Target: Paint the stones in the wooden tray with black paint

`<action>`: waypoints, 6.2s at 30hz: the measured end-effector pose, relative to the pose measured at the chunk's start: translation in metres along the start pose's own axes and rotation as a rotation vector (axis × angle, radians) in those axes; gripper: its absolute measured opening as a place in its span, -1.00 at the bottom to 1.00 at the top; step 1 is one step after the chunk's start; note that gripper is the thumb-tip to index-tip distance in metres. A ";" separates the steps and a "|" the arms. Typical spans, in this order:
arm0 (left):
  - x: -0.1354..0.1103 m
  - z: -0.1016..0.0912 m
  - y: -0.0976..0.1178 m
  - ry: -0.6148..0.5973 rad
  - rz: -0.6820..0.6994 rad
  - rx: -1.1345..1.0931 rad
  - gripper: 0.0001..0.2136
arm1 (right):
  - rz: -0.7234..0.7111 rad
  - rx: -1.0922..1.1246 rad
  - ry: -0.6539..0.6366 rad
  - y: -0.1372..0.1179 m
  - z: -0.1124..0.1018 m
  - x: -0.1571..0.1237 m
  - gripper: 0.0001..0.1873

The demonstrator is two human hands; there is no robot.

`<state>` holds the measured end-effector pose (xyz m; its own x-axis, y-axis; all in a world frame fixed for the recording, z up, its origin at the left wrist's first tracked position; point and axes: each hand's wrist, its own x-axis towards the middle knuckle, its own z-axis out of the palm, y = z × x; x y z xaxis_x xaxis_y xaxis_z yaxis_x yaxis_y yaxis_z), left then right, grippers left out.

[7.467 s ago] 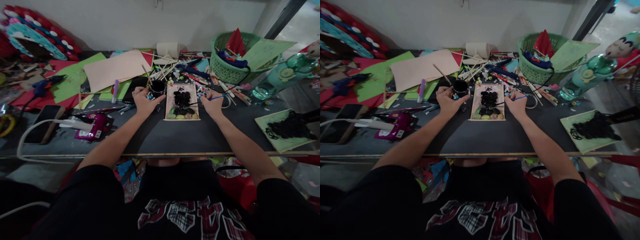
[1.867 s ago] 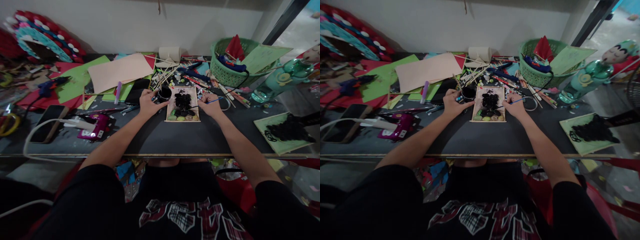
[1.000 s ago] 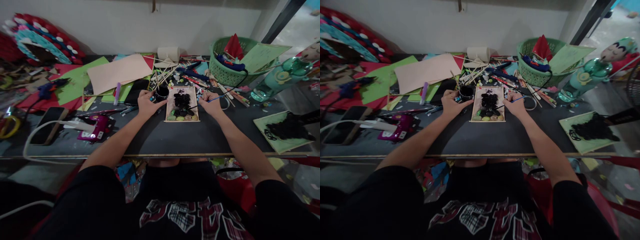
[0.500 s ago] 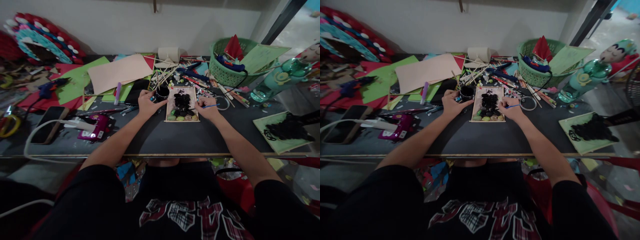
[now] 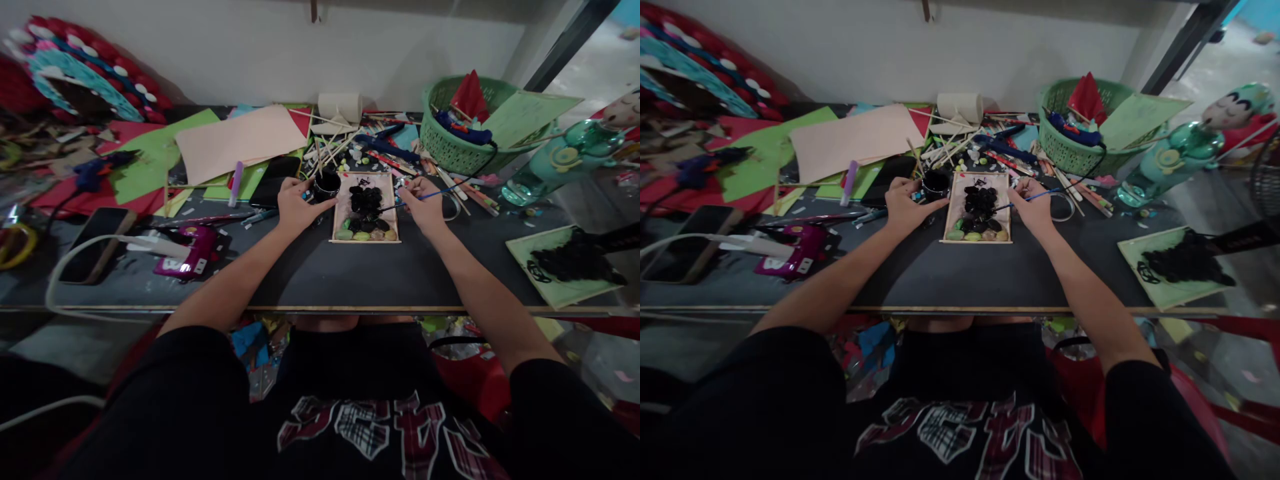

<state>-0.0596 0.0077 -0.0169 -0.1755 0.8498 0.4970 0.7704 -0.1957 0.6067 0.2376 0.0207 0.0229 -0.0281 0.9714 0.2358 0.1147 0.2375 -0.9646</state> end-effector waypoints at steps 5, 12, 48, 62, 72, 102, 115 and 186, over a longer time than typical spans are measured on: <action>0.001 0.000 -0.001 -0.040 -0.012 0.005 -0.27 | 0.126 -0.049 0.025 0.011 0.001 0.002 -0.38; 0.000 0.001 -0.001 -0.009 0.002 0.018 -0.29 | 0.018 -0.231 0.048 0.006 -0.001 0.004 -0.56; 0.000 0.001 -0.003 0.025 0.036 0.010 -0.31 | -0.174 -0.276 0.024 0.002 -0.005 0.002 -0.58; 0.001 0.001 -0.004 0.018 0.046 0.025 -0.30 | -0.203 -0.272 0.078 -0.005 -0.004 0.000 -0.59; 0.000 0.001 -0.002 0.015 0.024 0.011 -0.31 | -0.201 -0.333 -0.121 -0.015 0.002 -0.009 -0.58; 0.001 0.001 -0.005 -0.023 0.016 0.042 -0.34 | -0.321 -0.427 -0.079 -0.015 0.011 -0.017 -0.56; 0.001 0.004 -0.008 0.032 0.058 0.020 -0.35 | -0.254 -0.388 -0.014 -0.011 0.008 -0.012 -0.53; 0.000 0.002 -0.005 0.001 0.057 0.023 -0.33 | -0.201 -0.323 -0.015 -0.005 0.012 -0.011 -0.57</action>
<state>-0.0623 0.0100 -0.0209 -0.1313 0.8373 0.5307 0.7932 -0.2324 0.5628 0.2255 0.0087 0.0237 -0.0965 0.9058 0.4127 0.4128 0.4137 -0.8114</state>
